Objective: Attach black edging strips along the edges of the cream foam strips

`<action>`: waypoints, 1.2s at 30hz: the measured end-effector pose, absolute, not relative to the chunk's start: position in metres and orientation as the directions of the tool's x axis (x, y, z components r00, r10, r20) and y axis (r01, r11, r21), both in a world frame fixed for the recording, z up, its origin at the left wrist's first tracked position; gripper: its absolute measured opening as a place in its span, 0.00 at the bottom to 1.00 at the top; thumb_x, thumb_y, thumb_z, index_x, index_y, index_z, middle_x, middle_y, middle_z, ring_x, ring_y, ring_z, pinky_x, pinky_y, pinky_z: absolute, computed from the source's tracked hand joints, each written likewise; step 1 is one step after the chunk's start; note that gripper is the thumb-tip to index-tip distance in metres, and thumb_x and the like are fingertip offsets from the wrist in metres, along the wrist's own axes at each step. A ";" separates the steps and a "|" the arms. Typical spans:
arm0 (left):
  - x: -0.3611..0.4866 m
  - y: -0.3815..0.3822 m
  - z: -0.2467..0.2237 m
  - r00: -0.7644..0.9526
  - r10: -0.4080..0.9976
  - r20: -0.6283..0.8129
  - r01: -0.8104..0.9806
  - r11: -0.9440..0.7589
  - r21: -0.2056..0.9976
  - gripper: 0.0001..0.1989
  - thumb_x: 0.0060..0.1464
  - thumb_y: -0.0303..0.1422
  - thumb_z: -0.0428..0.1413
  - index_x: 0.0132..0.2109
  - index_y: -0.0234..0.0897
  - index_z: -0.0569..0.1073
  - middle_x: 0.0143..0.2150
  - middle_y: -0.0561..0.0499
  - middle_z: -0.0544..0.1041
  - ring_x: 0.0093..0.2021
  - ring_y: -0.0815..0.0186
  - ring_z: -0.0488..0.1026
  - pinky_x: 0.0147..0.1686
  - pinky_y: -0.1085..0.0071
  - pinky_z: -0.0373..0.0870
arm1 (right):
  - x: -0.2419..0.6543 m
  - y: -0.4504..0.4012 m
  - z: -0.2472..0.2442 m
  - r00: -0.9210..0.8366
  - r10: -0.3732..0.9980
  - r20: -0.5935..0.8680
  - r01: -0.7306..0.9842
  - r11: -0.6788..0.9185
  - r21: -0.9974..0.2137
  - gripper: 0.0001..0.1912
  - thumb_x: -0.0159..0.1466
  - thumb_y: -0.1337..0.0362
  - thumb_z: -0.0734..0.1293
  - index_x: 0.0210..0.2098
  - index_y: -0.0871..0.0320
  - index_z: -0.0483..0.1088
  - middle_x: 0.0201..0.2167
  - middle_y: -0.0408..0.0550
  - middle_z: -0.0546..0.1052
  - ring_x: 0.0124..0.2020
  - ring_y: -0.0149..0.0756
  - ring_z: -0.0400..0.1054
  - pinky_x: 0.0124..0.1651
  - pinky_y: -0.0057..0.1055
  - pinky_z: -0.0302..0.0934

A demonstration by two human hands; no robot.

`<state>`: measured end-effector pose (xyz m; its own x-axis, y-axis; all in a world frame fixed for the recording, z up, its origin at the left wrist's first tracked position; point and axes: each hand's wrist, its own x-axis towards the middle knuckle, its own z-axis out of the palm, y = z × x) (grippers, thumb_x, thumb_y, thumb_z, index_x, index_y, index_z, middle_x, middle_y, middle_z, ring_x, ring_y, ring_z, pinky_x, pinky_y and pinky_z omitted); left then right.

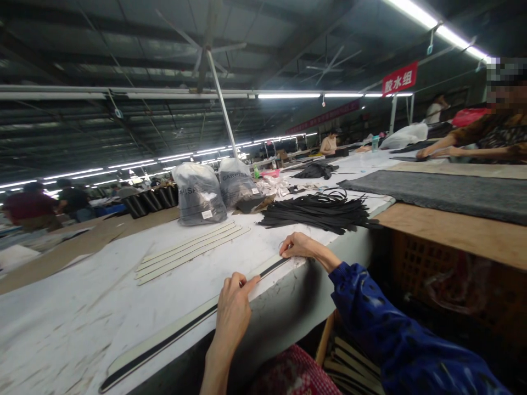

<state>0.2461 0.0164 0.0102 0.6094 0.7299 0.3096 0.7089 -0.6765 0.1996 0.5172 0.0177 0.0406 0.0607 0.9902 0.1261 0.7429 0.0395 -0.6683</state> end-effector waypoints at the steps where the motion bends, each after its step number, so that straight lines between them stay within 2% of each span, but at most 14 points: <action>1: 0.246 0.017 0.010 0.610 0.728 0.312 0.708 -0.678 0.198 0.29 0.57 0.19 0.37 0.56 0.49 0.70 0.43 0.46 0.65 0.42 0.61 0.60 0.44 0.64 0.62 | 0.517 0.017 0.041 0.064 0.990 0.128 0.746 0.038 -0.665 0.10 0.49 0.66 0.69 0.30 0.58 0.80 0.21 0.41 0.75 0.25 0.29 0.65 0.28 0.23 0.55; 9: 0.245 0.019 0.007 0.616 0.723 0.311 0.704 -0.683 0.194 0.29 0.57 0.20 0.37 0.56 0.49 0.70 0.42 0.46 0.65 0.42 0.61 0.60 0.44 0.64 0.62 | 0.515 0.016 0.039 0.080 0.984 0.157 0.769 0.039 -0.638 0.10 0.49 0.65 0.69 0.31 0.57 0.80 0.23 0.42 0.76 0.27 0.30 0.66 0.29 0.23 0.55; 16: 0.245 0.015 0.011 0.604 0.730 0.320 0.715 -0.673 0.189 0.28 0.58 0.20 0.38 0.55 0.50 0.71 0.42 0.47 0.66 0.42 0.62 0.62 0.46 0.66 0.63 | 0.518 0.012 0.040 0.004 0.989 0.149 0.682 0.107 -0.724 0.14 0.54 0.62 0.65 0.34 0.62 0.79 0.24 0.44 0.76 0.26 0.29 0.64 0.29 0.23 0.55; 22: 0.247 0.013 0.013 0.596 0.734 0.324 0.719 -0.668 0.191 0.28 0.58 0.21 0.38 0.55 0.49 0.71 0.42 0.47 0.67 0.42 0.62 0.62 0.45 0.67 0.63 | 0.523 0.015 0.033 -0.013 0.989 0.147 0.663 0.118 -0.739 0.14 0.55 0.60 0.64 0.32 0.62 0.78 0.21 0.42 0.73 0.23 0.26 0.59 0.26 0.24 0.52; 28: 0.248 0.011 0.015 0.587 0.745 0.316 0.723 -0.658 0.209 0.28 0.58 0.21 0.37 0.56 0.48 0.71 0.43 0.46 0.66 0.43 0.61 0.62 0.46 0.66 0.63 | 0.525 0.020 0.028 0.001 0.994 0.108 0.611 0.085 -0.787 0.15 0.49 0.64 0.68 0.35 0.62 0.78 0.25 0.44 0.77 0.25 0.28 0.64 0.28 0.23 0.55; 36: 0.248 0.011 0.014 0.589 0.744 0.316 0.724 -0.659 0.204 0.28 0.58 0.20 0.38 0.55 0.50 0.71 0.43 0.47 0.66 0.43 0.62 0.62 0.46 0.66 0.63 | 0.520 0.019 0.035 0.053 0.994 0.092 0.660 0.034 -0.750 0.13 0.48 0.66 0.68 0.33 0.61 0.79 0.24 0.44 0.78 0.25 0.28 0.65 0.27 0.22 0.55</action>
<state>0.2478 0.0108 0.0144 0.5886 0.7441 0.3161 0.7237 -0.6592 0.2042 0.5200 0.0190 0.0346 0.0533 0.9943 0.0919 0.6601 0.0340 -0.7504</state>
